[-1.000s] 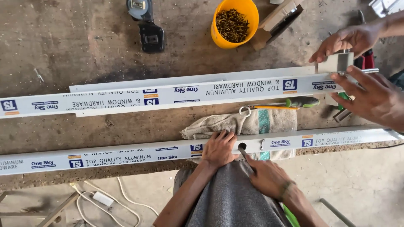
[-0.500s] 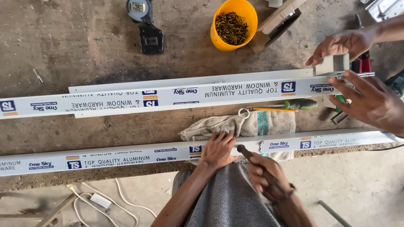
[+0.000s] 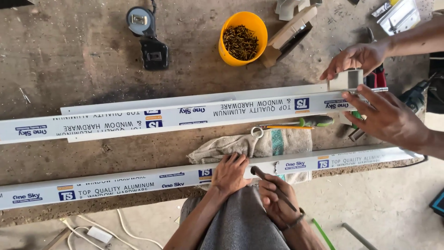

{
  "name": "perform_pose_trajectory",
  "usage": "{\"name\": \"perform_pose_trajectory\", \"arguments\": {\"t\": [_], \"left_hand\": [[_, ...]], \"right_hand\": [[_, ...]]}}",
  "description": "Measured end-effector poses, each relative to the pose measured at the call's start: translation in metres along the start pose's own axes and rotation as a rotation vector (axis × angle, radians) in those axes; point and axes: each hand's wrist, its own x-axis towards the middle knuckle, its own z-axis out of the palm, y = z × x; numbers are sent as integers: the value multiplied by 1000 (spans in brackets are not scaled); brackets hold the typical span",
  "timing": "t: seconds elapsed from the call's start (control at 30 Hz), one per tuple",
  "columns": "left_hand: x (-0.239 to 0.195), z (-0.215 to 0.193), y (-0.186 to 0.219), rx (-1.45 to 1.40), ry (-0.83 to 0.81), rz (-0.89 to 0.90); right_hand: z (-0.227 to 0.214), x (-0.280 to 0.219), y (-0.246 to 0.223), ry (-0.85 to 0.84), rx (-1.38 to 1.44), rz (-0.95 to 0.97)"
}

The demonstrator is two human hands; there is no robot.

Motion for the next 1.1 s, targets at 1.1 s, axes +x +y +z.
{"name": "perform_pose_trajectory", "arguments": {"t": [1.1], "left_hand": [[2, 9, -2, 68, 59, 20]], "right_hand": [[47, -39, 27, 99, -210, -221]]}}
